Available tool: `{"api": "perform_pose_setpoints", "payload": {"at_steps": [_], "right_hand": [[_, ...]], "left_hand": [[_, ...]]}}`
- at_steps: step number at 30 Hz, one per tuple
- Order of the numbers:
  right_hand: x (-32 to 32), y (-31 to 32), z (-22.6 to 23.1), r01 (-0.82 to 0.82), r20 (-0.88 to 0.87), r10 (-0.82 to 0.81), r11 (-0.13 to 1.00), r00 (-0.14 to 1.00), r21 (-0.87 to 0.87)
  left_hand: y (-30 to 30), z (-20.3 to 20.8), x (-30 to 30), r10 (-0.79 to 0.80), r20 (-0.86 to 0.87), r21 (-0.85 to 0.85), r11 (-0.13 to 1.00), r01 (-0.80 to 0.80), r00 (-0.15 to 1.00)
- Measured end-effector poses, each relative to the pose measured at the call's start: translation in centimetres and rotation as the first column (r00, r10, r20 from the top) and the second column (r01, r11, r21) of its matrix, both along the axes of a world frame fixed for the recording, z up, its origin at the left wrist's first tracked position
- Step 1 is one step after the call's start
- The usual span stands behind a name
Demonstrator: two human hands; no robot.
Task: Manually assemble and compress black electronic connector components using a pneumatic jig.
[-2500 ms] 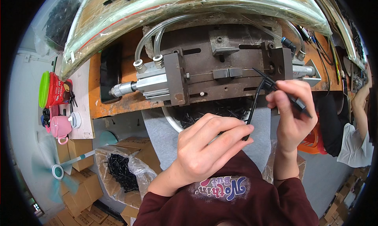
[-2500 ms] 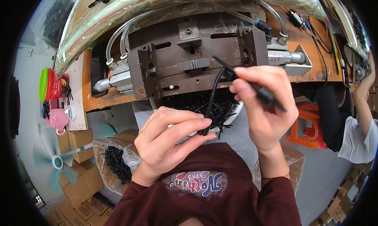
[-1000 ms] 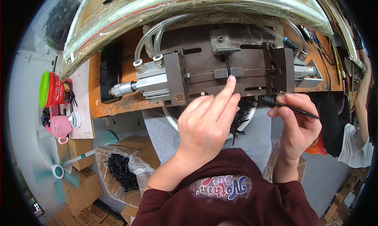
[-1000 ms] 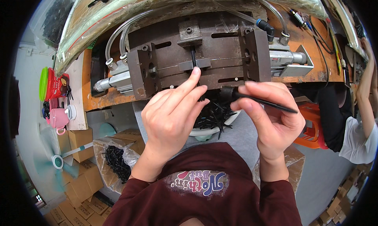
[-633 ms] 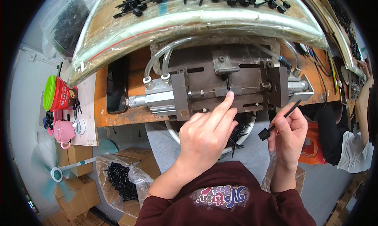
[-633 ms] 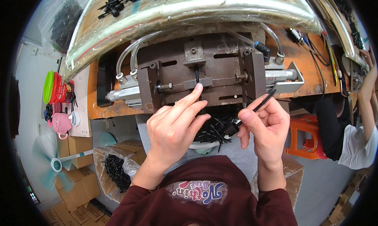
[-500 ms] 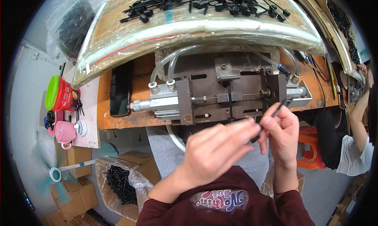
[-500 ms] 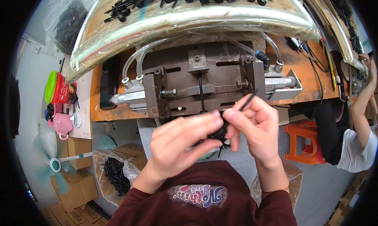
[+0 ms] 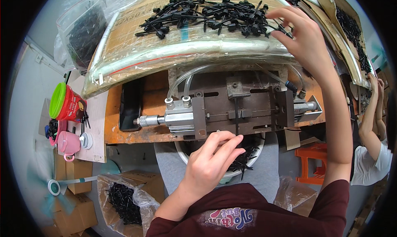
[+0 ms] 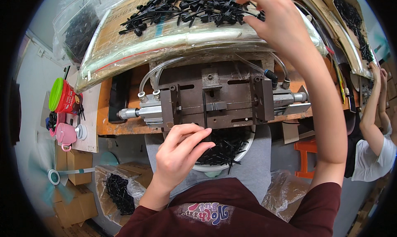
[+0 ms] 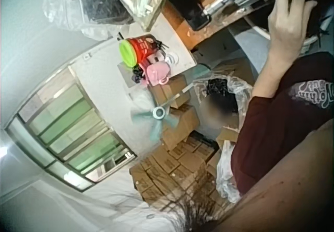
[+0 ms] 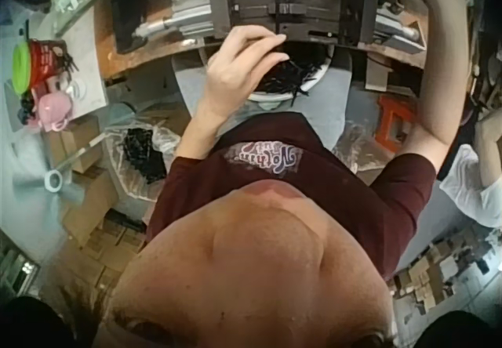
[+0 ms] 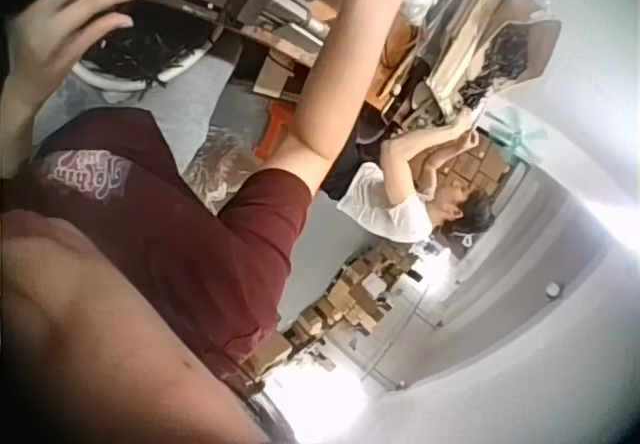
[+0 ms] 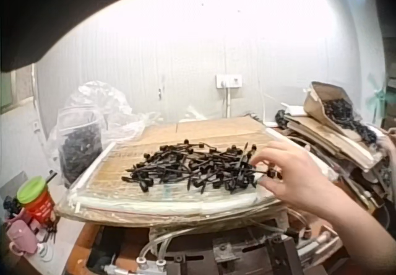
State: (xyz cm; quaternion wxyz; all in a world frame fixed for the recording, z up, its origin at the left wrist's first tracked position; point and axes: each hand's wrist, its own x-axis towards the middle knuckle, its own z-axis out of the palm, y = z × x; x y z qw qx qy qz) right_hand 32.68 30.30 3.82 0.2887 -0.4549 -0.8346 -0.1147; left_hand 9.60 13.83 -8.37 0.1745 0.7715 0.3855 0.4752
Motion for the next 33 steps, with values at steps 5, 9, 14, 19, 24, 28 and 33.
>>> {"api": "perform_pose_setpoints", "payload": {"at_steps": [5,9,14,19,24,28,33], "right_hand": [[-0.9,4.4,-0.4,-0.01,0.428,-0.011,0.999,0.904,0.047],[-2.4,6.1,-0.3,-0.014,0.385,0.076,0.987,0.92,-0.159],[-3.9,6.2,1.5,-0.066,0.482,0.189,0.963,0.856,-0.261],[-5.1,6.2,1.9,-0.082,0.474,0.199,0.963,0.858,-0.256],[-5.5,7.7,2.1,-0.111,0.466,0.241,0.951,0.851,-0.289],[-6.5,7.4,2.5,-0.204,0.335,0.337,0.904,0.88,-0.375],[-8.2,6.6,2.6,-0.098,0.452,0.275,0.921,0.848,-0.376]], "left_hand": [[0.5,-0.7,0.8,0.059,-0.18,0.024,0.998,-0.055,0.982],[0.9,-1.0,1.5,0.085,-0.312,0.127,0.991,-0.047,0.946],[1.6,-0.5,1.6,0.097,-0.327,0.115,0.991,-0.063,0.94],[1.6,-0.4,1.9,0.1,-0.312,0.094,0.993,-0.074,0.945],[1.7,-0.5,2.0,0.098,-0.306,0.098,0.993,-0.072,0.947],[1.8,-0.5,1.9,0.1,-0.305,0.099,0.992,-0.073,0.947],[1.8,-0.6,1.8,0.103,-0.304,0.106,0.992,-0.074,0.947]]}}
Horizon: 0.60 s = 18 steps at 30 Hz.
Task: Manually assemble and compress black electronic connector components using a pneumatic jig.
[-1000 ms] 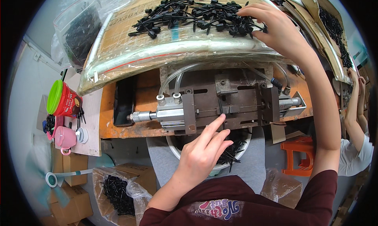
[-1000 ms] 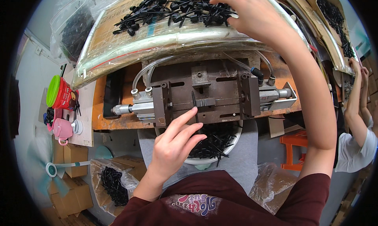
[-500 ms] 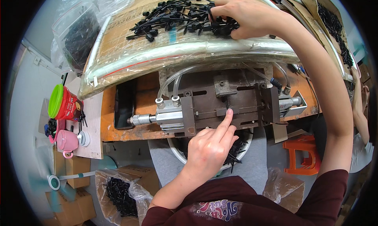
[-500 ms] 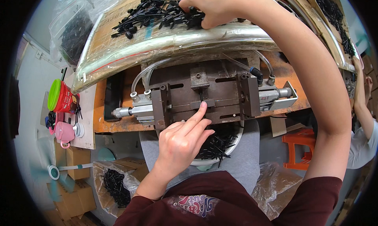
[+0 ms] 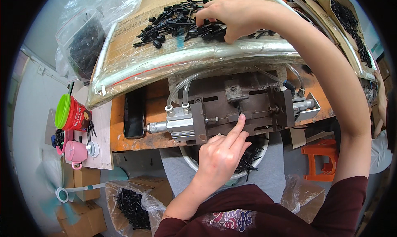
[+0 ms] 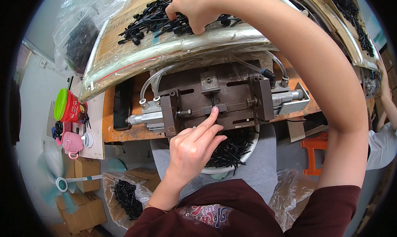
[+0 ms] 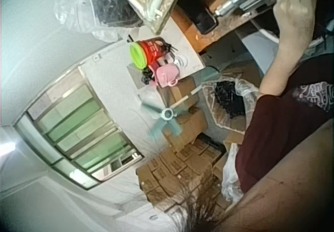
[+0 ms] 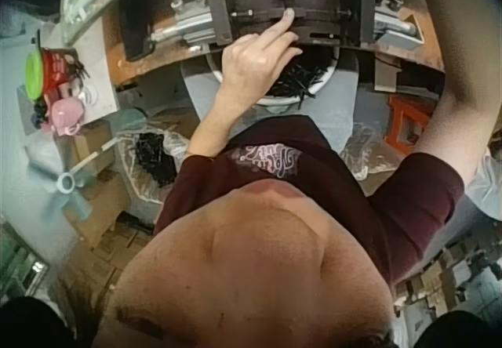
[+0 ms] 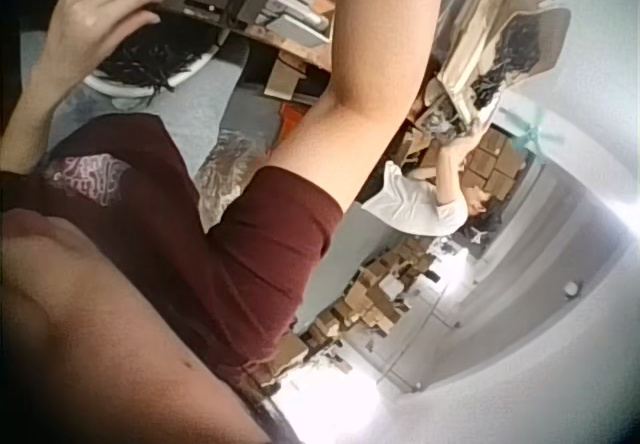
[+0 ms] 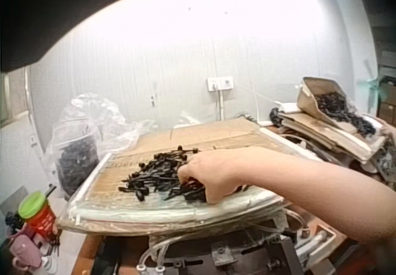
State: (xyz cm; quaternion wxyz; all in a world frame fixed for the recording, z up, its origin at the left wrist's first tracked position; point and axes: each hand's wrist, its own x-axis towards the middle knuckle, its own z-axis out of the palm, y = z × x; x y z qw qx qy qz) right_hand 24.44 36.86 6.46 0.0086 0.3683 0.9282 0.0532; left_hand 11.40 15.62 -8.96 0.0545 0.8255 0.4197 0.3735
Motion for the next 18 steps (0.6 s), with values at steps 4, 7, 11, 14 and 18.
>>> {"api": "perform_pose_setpoints", "payload": {"at_steps": [4,7,11,14,18], "right_hand": [[-0.5,1.0,-0.3,-0.016,0.02,0.017,1.0,1.0,-0.009],[-0.1,1.8,-1.1,-0.044,-0.045,0.047,0.997,0.998,0.056],[0.2,2.2,-1.2,-0.063,-0.124,0.064,0.998,0.99,0.012],[0.5,1.8,-1.3,-0.077,-0.114,0.079,0.997,0.99,0.024],[1.5,2.1,-1.6,-0.125,-0.163,0.134,0.99,0.977,0.065]], "left_hand": [[0.0,-0.2,0.1,0.0,0.007,0.008,1.0,0.0,1.0],[0.0,-0.2,0.1,-0.003,0.006,0.008,1.0,0.003,1.0],[-0.2,0.1,-0.2,-0.019,0.0,0.001,1.0,0.019,1.0],[-1.0,0.3,-0.5,-0.052,0.054,-0.018,0.998,0.053,0.997],[-2.5,0.7,-1.3,-0.162,0.107,-0.121,0.977,0.174,0.981]]}}
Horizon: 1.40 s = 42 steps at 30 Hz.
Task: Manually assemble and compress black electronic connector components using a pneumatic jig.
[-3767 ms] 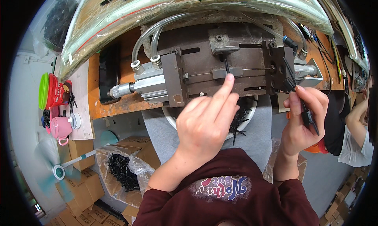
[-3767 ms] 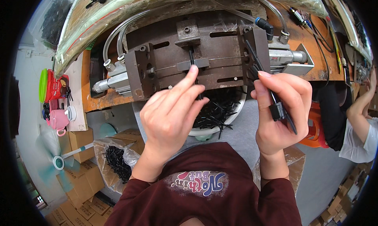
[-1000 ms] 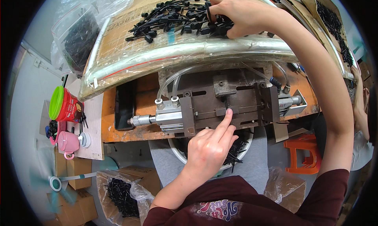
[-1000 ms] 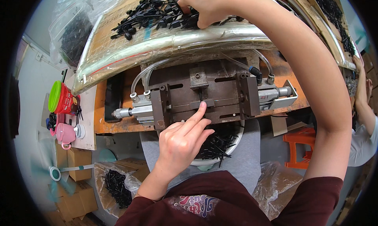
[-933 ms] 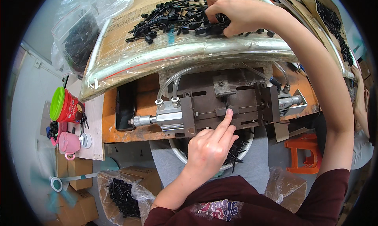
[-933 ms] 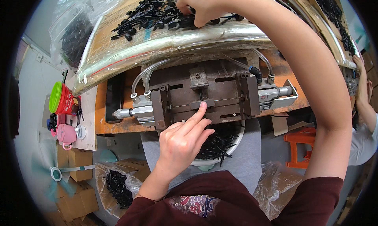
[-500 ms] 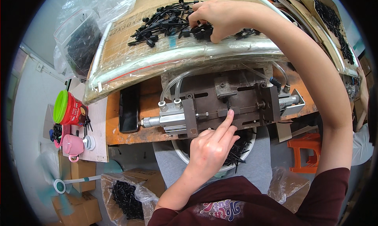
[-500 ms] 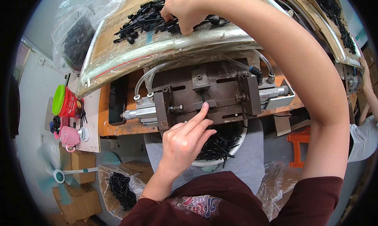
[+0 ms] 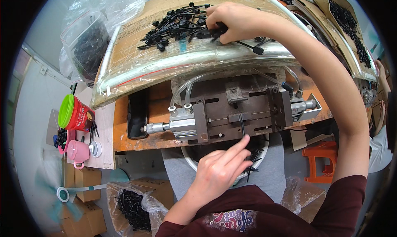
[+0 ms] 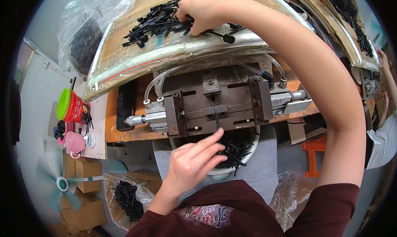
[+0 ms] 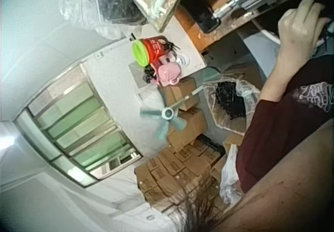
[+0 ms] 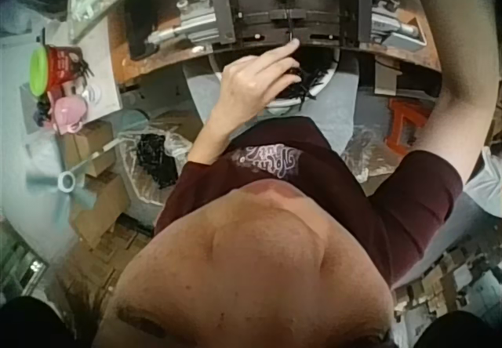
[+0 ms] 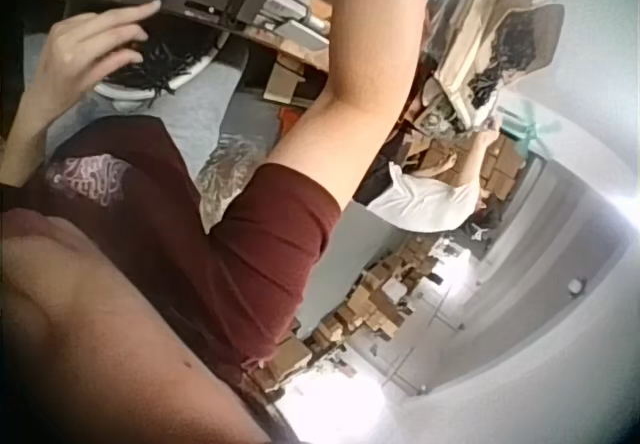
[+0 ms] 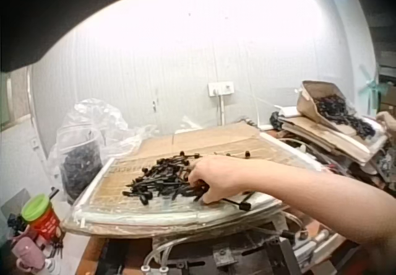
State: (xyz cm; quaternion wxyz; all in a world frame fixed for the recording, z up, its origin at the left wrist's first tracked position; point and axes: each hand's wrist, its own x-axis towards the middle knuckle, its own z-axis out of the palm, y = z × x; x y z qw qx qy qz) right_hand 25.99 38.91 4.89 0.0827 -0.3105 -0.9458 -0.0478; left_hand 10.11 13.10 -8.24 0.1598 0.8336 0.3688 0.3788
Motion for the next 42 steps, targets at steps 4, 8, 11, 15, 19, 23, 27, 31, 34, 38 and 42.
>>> {"api": "perform_pose_setpoints", "payload": {"at_steps": [4,8,11,15,19,23,27,31,34,38,42], "right_hand": [[1.0,-0.1,1.1,0.117,-0.259,-0.115,0.993,0.959,-0.011],[1.5,-1.9,4.5,0.321,-0.413,-0.43,0.895,0.803,-0.309],[2.9,-1.5,4.8,0.276,-0.601,-0.536,0.836,0.592,-0.474],[5.7,0.7,3.9,0.066,-0.78,-0.458,0.876,0.427,-0.478],[6.1,0.5,3.3,0.022,-0.771,-0.497,0.845,0.398,-0.534],[6.3,0.3,2.3,0.105,-0.698,-0.469,0.861,0.54,-0.497],[6.5,0.3,2.4,0.165,-0.788,-0.5,0.865,0.359,-0.474],[8.5,0.8,2.6,-0.003,-0.86,-0.484,0.871,0.164,-0.491],[9.1,0.8,3.1,-0.068,-0.866,-0.492,0.864,0.091,-0.498],[8.8,-0.7,2.8,0.03,-0.872,-0.374,0.923,0.316,-0.384],[8.9,-1.6,2.6,0.031,-0.9,-0.33,0.941,0.285,-0.336]], "left_hand": [[-1.9,-0.4,-0.7,-0.104,-0.037,-0.129,0.987,0.098,0.994],[-2.6,-3.0,-1.1,-0.143,-0.03,-0.172,0.976,0.136,0.989],[-3.1,-4.4,-0.9,-0.172,-0.051,-0.217,0.964,0.157,0.984],[-3.7,-6.5,-0.6,-0.195,-0.098,-0.235,0.958,0.167,0.976],[-4.2,-8.3,-0.5,-0.211,-0.16,-0.266,0.95,0.164,0.964],[-4.6,-9.4,-0.4,-0.23,-0.212,-0.29,0.943,0.163,0.95],[-4.7,-9.6,-0.4,-0.239,-0.237,-0.309,0.937,0.16,0.942],[-4.6,-10.1,-0.5,-0.259,-0.294,-0.328,0.931,0.158,0.92],[-4.6,-9.6,-0.5,-0.239,-0.306,-0.332,0.934,0.132,0.921],[-4.2,-8.3,-0.3,-0.246,-0.244,-0.297,0.94,0.17,0.938],[-3.3,-4.5,-0.1,-0.226,-0.166,-0.186,0.963,0.195,0.96]]}}
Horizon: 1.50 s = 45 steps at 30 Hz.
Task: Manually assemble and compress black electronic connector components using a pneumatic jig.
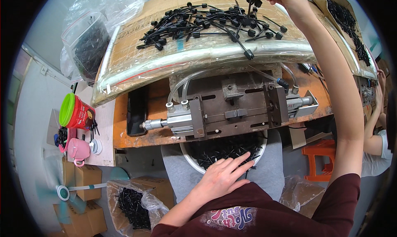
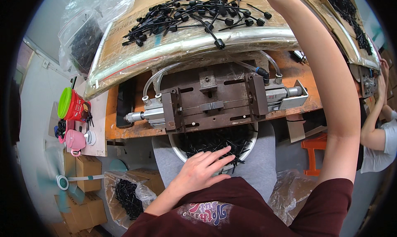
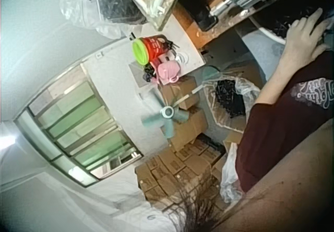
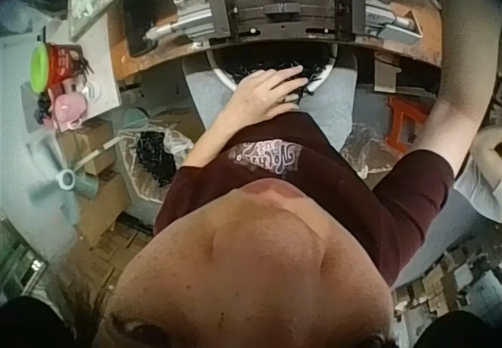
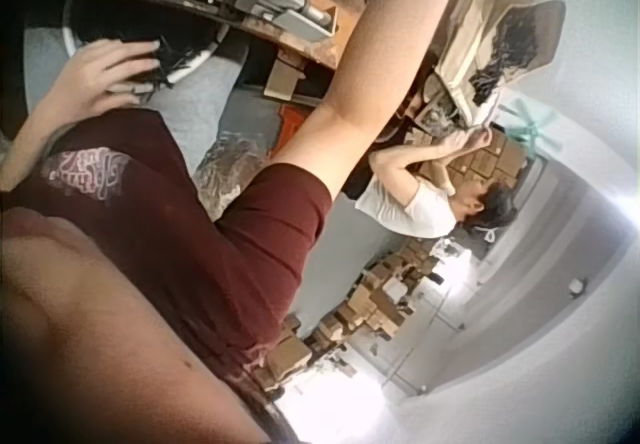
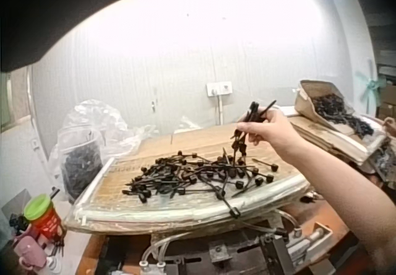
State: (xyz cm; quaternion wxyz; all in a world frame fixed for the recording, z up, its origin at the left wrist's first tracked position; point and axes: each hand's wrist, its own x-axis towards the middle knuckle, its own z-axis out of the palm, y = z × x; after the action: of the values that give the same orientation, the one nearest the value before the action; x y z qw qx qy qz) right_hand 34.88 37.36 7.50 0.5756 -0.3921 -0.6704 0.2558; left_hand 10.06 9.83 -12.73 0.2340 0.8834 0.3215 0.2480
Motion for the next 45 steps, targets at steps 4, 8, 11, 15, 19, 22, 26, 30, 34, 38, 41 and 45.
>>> {"api": "perform_pose_setpoints", "payload": {"at_steps": [4,8,11,15,19,22,26,30,34,38,41,45], "right_hand": [[0.5,-0.7,0.4,-0.065,-0.278,0.043,0.995,0.96,-0.073],[-0.7,-5.0,-0.1,-0.159,-0.366,0.123,0.985,0.922,-0.07],[-4.2,-11.2,-2.3,-0.115,-0.436,0.062,0.989,0.898,-0.097],[-6.4,-15.4,-5.2,-0.153,-0.535,-0.038,0.939,0.844,-0.308],[-5.5,-17.6,-10.2,-0.113,-0.605,-0.056,0.965,0.794,-0.237],[-3.8,-18.3,-11.9,-0.131,-0.645,-0.01,0.977,0.764,-0.17],[5.5,-18.8,-12.9,-0.561,-0.833,0.128,0.792,0.538,-0.24],[7.7,-19.6,-13.6,-0.523,-0.815,0.22,0.844,0.537,-0.117],[6.9,-21.9,-13.6,-0.439,-0.796,0.16,0.887,0.584,-0.144],[3.2,-23.1,-13.8,-0.293,-0.766,0.092,0.947,0.636,-0.13],[1.6,-23.6,-13.8,-0.279,-0.764,0.073,0.949,0.641,-0.144],[0.6,-23.9,-14.4,-0.321,-0.786,0.003,0.914,0.619,-0.249]], "left_hand": [[1.7,3.6,0.3,0.102,0.265,0.228,0.96,-0.165,0.959],[5.0,7.1,0.9,0.246,0.629,0.073,0.926,-0.371,0.737],[7.2,8.2,2.6,0.254,0.719,-0.031,0.942,-0.335,0.647],[7.7,7.0,4.1,0.197,0.835,-0.043,0.954,-0.295,0.514],[6.5,6.3,2.7,0.065,0.733,0.214,0.923,-0.321,0.677],[4.2,5.7,1.2,0.042,0.628,0.157,0.971,-0.179,0.777],[2.2,5.0,-0.2,0.113,0.649,-0.051,0.993,-0.105,0.752],[1.6,4.2,-1.1,0.248,0.563,-0.163,0.968,-0.189,0.788],[2.4,2.9,-1.1,0.223,0.391,0.155,0.94,-0.303,0.893],[2.7,1.7,0.3,0.29,0.379,0.162,0.914,-0.371,0.879],[3.6,1.8,1.5,0.361,0.331,0.212,0.872,-0.441,0.872],[4.4,1.8,2.1,0.409,0.172,0.387,0.809,-0.443,0.896]]}}
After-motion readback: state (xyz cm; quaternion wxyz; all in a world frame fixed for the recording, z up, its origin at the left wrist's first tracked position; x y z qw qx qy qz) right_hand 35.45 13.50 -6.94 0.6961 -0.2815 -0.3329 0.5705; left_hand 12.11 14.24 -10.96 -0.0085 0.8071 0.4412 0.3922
